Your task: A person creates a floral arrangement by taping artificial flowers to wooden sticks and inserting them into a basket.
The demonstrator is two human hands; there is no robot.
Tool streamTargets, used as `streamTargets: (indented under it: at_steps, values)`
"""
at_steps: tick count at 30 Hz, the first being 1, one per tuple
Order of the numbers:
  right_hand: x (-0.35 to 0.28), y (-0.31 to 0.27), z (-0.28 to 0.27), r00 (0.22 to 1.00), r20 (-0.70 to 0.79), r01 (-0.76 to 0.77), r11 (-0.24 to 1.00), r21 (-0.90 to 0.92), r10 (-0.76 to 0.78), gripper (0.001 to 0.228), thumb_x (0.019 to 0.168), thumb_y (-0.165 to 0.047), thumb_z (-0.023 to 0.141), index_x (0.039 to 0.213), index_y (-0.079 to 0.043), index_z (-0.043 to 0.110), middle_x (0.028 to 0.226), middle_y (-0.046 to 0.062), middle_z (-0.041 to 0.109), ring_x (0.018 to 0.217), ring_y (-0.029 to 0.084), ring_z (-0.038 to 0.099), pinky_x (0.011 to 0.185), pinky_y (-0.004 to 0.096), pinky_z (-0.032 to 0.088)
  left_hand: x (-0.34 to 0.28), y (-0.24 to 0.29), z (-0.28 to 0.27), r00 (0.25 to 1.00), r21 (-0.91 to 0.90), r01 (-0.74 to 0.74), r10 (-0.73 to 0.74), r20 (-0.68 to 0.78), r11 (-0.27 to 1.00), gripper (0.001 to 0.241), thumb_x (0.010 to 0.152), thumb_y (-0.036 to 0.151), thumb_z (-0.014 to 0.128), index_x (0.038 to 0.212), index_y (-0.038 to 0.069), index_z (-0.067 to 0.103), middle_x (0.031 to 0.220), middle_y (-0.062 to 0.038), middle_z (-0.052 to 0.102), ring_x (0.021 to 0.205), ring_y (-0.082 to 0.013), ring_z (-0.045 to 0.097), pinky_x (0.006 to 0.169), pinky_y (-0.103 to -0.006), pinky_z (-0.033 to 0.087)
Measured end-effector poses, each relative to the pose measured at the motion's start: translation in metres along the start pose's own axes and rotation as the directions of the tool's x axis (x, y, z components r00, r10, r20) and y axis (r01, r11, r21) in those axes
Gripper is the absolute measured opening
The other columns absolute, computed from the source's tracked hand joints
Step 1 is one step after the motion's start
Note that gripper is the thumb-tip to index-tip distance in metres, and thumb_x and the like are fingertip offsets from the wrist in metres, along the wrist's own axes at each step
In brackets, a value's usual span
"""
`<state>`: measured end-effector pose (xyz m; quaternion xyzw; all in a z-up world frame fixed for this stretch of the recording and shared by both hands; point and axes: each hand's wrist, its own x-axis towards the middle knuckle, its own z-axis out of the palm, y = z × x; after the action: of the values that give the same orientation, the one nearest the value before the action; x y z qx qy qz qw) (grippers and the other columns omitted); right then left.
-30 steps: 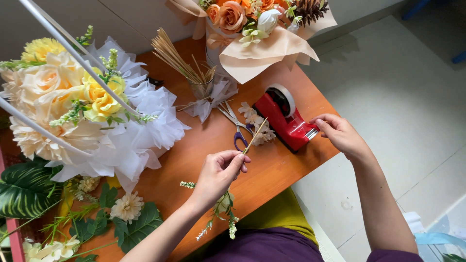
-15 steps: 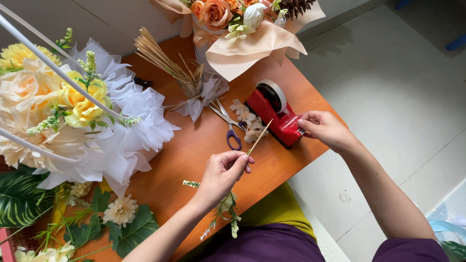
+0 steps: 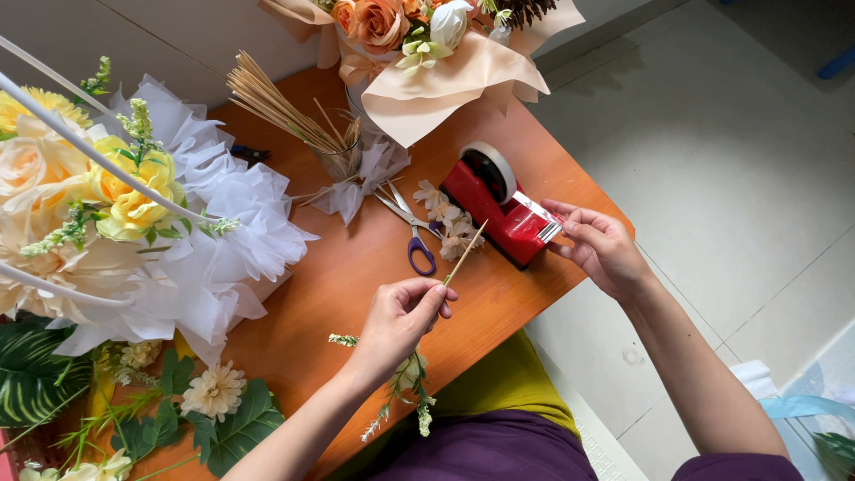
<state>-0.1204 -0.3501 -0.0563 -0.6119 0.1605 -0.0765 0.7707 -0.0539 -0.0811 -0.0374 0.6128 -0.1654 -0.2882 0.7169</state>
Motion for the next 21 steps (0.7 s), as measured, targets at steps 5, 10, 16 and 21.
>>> streamTargets:
  at_steps: [5, 10, 16, 21]
  values:
    - [-0.004, 0.015, -0.009, 0.995, 0.047, 0.086, 0.996, 0.001, -0.086, 0.016, 0.084, -0.008, 0.049, 0.071, 0.001, 0.046, 0.132, 0.025, 0.033, 0.116, 0.032, 0.043, 0.088, 0.046, 0.043, 0.001, 0.000, 0.000, 1.000, -0.017, 0.021, -0.021, -0.012, 1.000, 0.018, 0.081, 0.002, 0.050, 0.073, -0.002, 0.066, 0.053, -0.009, 0.056, 0.040, -0.0054, 0.040, 0.037, -0.0154, 0.035]
    - [-0.005, 0.023, -0.011, 0.992, 0.046, 0.116, 0.993, -0.015, -0.115, 0.017, 0.084, -0.007, 0.049, 0.070, 0.002, 0.046, 0.132, 0.024, 0.033, 0.114, 0.026, 0.044, 0.088, 0.039, 0.044, 0.003, -0.002, -0.002, 1.000, -0.032, 0.022, -0.022, -0.012, 0.999, 0.018, 0.081, 0.002, 0.050, 0.074, -0.003, 0.065, 0.053, -0.010, 0.056, 0.040, -0.0058, 0.040, 0.037, -0.0162, 0.035]
    - [0.000, 0.039, -0.023, 0.995, 0.014, 0.102, 0.993, -0.062, -0.101, 0.015, 0.084, -0.006, 0.050, 0.072, 0.003, 0.049, 0.129, 0.022, 0.036, 0.106, 0.023, 0.049, 0.085, 0.038, 0.046, 0.005, -0.001, -0.003, 0.999, -0.044, 0.045, -0.045, -0.012, 0.998, 0.018, 0.081, 0.002, 0.050, 0.074, -0.004, 0.065, 0.054, -0.011, 0.056, 0.041, -0.0058, 0.039, 0.037, -0.0162, 0.035]
    - [0.005, 0.047, -0.032, 0.996, 0.004, 0.091, 0.986, -0.141, -0.092, 0.015, 0.084, -0.008, 0.053, 0.074, 0.003, 0.052, 0.127, 0.020, 0.039, 0.100, 0.019, 0.052, 0.083, 0.035, 0.047, 0.007, -0.005, -0.004, 0.998, -0.047, 0.053, -0.054, -0.011, 0.997, 0.018, 0.082, 0.002, 0.049, 0.075, -0.004, 0.065, 0.054, -0.011, 0.056, 0.041, -0.0059, 0.039, 0.038, -0.0164, 0.035]
